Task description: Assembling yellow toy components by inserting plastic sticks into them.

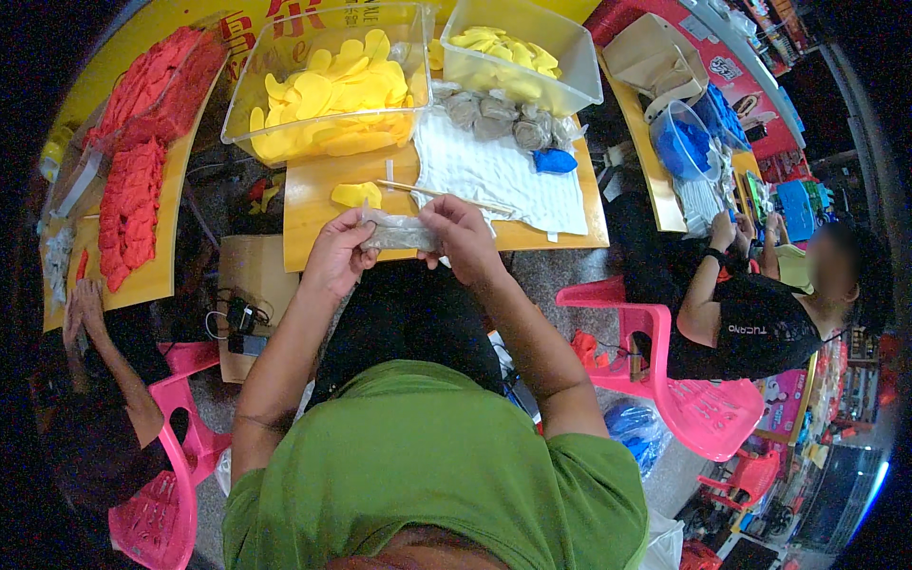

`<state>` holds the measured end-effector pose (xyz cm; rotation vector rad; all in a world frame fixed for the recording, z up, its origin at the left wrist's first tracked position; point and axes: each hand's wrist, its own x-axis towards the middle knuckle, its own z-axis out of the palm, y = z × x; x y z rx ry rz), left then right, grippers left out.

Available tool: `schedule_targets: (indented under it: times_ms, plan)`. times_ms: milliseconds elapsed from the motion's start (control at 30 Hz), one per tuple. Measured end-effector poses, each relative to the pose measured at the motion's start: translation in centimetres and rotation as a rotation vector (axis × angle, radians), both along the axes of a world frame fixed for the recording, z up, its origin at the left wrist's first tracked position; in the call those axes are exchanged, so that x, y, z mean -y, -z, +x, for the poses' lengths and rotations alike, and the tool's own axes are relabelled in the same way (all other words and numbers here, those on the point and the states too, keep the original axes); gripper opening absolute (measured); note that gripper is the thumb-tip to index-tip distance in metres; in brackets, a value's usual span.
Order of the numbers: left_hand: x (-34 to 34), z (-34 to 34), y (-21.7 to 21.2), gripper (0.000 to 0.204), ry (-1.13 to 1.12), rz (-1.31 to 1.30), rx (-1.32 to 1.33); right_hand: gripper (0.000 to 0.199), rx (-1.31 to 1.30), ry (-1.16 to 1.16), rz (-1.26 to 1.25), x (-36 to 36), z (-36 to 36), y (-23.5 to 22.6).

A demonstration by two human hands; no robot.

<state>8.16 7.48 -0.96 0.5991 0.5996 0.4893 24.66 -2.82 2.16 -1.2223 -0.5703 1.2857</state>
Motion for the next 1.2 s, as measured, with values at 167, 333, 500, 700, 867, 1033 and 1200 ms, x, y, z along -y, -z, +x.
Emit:
schedule_targets:
  times_ms: [167, 333, 500, 700, 867, 1033, 1200]
  plan:
    - [-0.6, -0.3, 0.1, 0.014, 0.024, 0.008, -0.018, 0.036, 0.998, -0.161, 0.406, -0.2, -0.6, -0.1]
    - [0.0, -0.3, -0.2, 0.019, 0.128, 0.229, 0.035, 0.013, 0.389, -0.184, -0.121, 0.0, 0.7, -0.4]
    - [0.0, 0.0, 0.0, 0.009, 0.047, 0.9, -0.271, 0.014, 0.252, -0.115, -0.046, 0.0, 0.4, 0.0]
    - [-0.3, -0.4, -0.8, 0.007, 0.196, 0.381, -0.131, 0.017, 0.396, -0.259, -0.091, 0.0, 0.3, -1.2]
    - [-0.8, -0.6, -1.1, 0.015, 0.272, 0.23, -0.035, 0.015, 0.376, -0.246, -0.117, 0.0, 0.2, -1.4]
    - [0.2, -0.2, -2.1, 0.024, 0.267, 0.753, -0.104, 0.014, 0.108, -0.166, -0.116, -0.1, 0.4, 0.2]
    - [-0.4, 0.0, -0.7, 0.009, 0.342, 0.751, -0.216, 0.019, 0.318, -0.209, -0.11, -0.3, 0.2, -0.4]
